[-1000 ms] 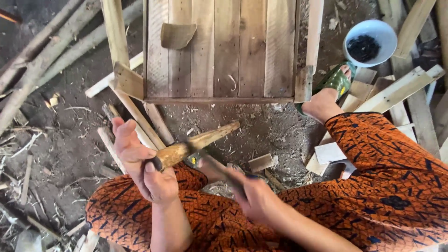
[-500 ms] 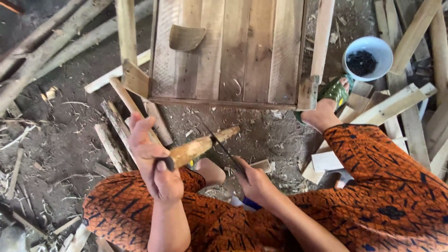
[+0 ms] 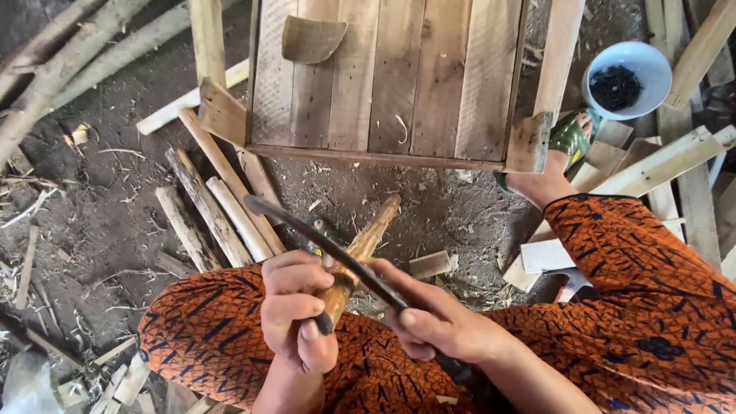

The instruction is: Shaping a wooden branch into a chair leg using a billhook

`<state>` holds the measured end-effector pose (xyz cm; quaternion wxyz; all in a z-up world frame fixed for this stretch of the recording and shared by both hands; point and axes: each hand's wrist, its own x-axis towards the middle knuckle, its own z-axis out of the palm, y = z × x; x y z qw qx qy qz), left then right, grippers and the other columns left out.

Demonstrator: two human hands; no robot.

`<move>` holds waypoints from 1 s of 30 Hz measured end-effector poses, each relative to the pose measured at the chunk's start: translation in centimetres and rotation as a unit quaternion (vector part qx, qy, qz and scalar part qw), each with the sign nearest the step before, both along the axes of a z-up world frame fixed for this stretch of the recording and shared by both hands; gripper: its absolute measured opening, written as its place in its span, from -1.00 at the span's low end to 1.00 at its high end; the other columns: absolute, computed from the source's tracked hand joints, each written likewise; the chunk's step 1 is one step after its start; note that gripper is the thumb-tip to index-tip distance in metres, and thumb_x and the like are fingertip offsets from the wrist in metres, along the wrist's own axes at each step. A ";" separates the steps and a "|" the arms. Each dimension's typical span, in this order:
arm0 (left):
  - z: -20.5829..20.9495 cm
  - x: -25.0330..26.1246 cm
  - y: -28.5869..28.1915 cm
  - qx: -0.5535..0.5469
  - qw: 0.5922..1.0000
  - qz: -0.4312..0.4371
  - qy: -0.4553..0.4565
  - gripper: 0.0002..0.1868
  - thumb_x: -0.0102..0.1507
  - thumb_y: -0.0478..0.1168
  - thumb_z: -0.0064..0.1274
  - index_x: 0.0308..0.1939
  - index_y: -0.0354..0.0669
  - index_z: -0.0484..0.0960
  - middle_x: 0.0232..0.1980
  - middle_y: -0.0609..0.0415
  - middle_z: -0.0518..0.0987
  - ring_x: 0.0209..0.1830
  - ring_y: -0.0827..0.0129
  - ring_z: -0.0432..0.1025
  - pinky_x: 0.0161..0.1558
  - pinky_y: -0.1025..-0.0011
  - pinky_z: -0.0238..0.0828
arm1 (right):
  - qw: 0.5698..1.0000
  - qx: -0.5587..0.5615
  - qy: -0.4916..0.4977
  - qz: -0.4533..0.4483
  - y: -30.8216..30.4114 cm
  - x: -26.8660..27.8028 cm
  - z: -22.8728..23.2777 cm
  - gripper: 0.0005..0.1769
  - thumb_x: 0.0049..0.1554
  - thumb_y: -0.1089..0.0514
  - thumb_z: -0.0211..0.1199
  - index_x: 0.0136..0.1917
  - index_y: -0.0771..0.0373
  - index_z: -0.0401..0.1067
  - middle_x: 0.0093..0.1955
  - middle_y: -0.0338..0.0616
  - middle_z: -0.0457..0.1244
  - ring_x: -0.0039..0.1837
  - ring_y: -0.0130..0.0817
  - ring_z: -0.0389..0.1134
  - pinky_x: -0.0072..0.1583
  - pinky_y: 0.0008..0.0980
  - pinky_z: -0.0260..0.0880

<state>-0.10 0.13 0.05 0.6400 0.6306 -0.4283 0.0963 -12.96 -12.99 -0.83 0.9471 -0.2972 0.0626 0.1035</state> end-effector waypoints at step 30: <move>-1.0 -0.1 0.9 0.000 1.000 0.009 -0.020 -0.85 0.27 -0.09 -0.29 -0.37 0.03 0.25 -0.37 0.19 0.48 -0.43 0.49 0.31 -0.28 0.48 0.41 | 0.747 -0.647 0.125 -0.084 0.8 1.1 -7.0 -0.33 0.08 0.09 0.07 0.42 0.23 -0.01 -0.45 -0.06 0.36 -0.60 -0.43 0.26 -0.60 -0.52 0.29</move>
